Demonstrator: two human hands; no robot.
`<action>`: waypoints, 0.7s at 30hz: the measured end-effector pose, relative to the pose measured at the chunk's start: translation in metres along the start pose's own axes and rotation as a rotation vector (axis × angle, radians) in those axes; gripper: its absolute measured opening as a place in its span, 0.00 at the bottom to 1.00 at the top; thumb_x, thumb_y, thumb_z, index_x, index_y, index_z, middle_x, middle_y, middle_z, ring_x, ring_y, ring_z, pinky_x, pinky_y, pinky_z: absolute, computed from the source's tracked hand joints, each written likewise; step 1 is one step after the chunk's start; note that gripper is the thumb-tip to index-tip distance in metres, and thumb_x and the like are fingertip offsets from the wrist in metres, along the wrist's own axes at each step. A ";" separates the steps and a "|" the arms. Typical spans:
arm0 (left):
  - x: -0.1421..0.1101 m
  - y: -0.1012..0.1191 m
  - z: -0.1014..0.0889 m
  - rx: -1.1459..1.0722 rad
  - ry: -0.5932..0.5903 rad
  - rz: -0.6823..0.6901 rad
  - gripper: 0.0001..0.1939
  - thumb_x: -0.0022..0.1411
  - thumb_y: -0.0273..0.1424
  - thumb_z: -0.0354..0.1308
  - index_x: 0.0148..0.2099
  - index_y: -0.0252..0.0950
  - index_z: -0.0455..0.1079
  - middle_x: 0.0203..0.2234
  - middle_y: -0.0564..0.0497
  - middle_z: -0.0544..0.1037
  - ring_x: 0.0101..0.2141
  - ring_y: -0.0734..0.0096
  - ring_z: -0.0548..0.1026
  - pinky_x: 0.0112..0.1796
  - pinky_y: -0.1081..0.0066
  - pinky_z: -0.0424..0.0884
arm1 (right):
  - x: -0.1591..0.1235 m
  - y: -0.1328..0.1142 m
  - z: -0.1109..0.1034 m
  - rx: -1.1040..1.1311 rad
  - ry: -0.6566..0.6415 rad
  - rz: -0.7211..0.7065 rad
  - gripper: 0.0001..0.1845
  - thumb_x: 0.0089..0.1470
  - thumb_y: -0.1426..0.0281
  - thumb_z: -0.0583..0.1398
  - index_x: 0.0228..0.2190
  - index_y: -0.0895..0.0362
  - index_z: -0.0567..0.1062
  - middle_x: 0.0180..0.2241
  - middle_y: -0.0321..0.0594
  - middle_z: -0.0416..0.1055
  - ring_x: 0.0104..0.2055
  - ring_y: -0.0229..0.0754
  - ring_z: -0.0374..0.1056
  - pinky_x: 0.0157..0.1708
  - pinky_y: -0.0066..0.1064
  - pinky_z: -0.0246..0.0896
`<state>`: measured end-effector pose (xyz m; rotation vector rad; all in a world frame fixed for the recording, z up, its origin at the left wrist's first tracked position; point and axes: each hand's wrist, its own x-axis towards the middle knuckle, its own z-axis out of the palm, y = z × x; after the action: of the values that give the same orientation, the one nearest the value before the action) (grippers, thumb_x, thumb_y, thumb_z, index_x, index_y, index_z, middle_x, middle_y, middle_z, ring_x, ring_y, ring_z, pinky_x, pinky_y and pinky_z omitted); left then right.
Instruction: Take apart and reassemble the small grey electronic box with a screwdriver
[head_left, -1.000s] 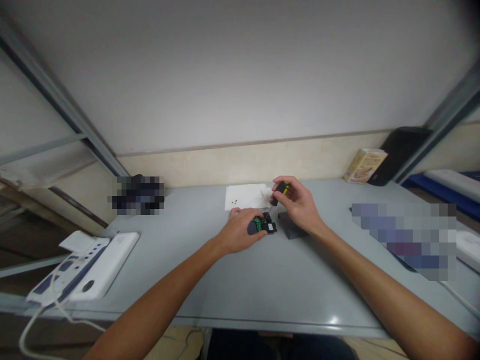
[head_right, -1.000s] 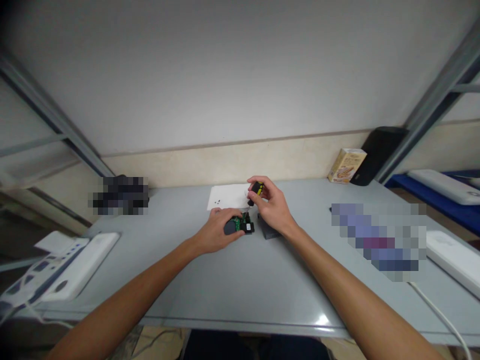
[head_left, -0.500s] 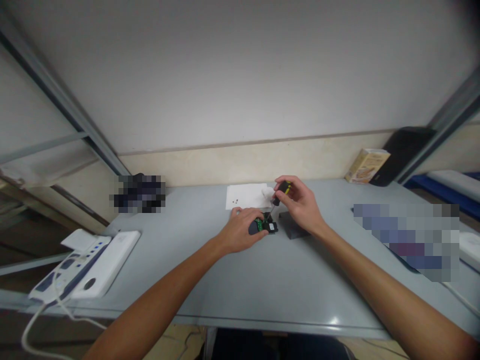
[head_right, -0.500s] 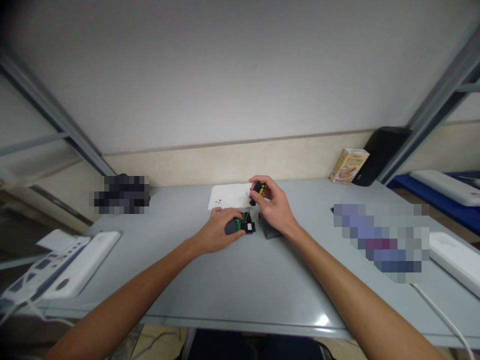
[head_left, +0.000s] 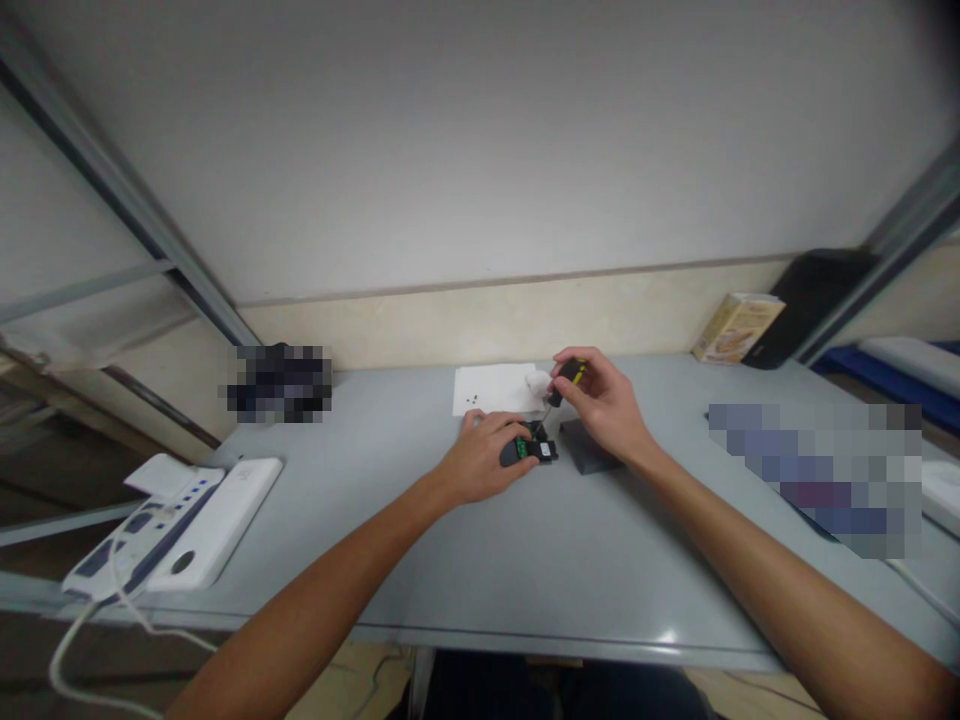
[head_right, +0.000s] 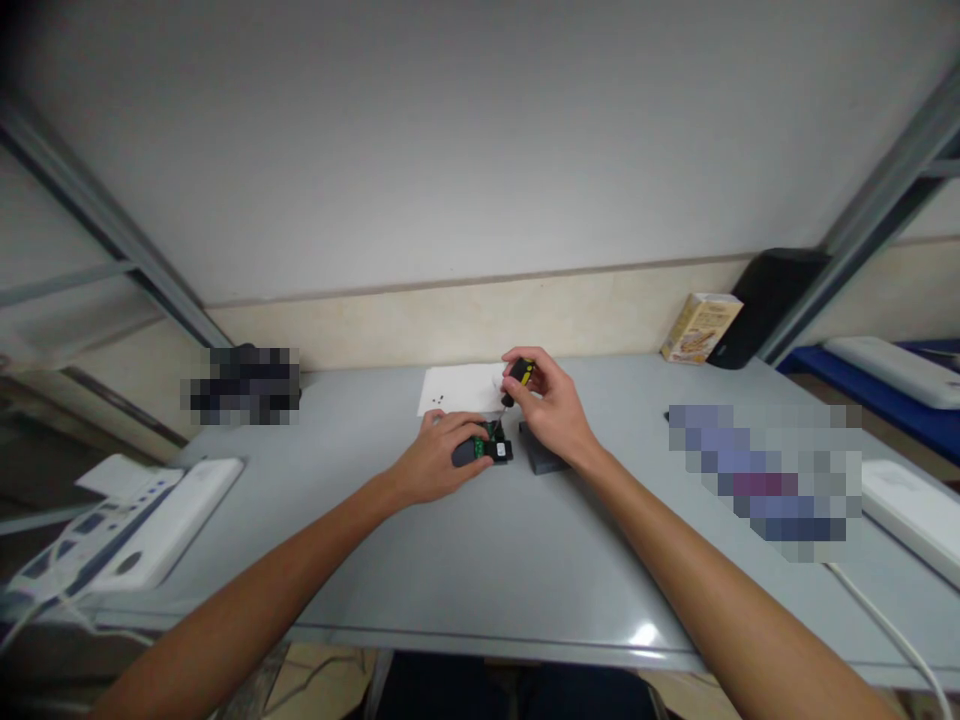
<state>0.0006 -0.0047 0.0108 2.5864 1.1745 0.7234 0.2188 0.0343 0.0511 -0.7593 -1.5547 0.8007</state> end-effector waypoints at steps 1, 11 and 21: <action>0.000 0.000 0.000 -0.002 0.002 0.002 0.13 0.69 0.42 0.62 0.52 0.43 0.71 0.58 0.48 0.76 0.57 0.58 0.74 0.59 0.53 0.54 | 0.000 -0.001 0.000 -0.009 0.003 -0.002 0.13 0.59 0.65 0.66 0.45 0.50 0.74 0.37 0.36 0.72 0.36 0.40 0.72 0.38 0.33 0.70; 0.001 -0.002 0.006 -0.094 0.013 -0.034 0.11 0.67 0.39 0.64 0.48 0.42 0.72 0.55 0.48 0.78 0.59 0.58 0.73 0.58 0.56 0.60 | 0.005 -0.004 -0.005 0.068 0.053 0.038 0.12 0.58 0.59 0.67 0.40 0.53 0.79 0.35 0.38 0.75 0.37 0.42 0.72 0.39 0.34 0.70; 0.000 -0.005 0.009 -0.140 0.020 -0.052 0.10 0.66 0.38 0.66 0.45 0.41 0.72 0.56 0.48 0.78 0.59 0.57 0.73 0.60 0.55 0.62 | 0.006 0.004 -0.001 0.351 0.094 0.202 0.14 0.55 0.57 0.69 0.37 0.51 0.75 0.33 0.36 0.73 0.35 0.41 0.73 0.41 0.38 0.74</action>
<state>0.0020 -0.0009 0.0010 2.4313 1.1494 0.7916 0.2195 0.0415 0.0516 -0.6892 -1.2215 1.1354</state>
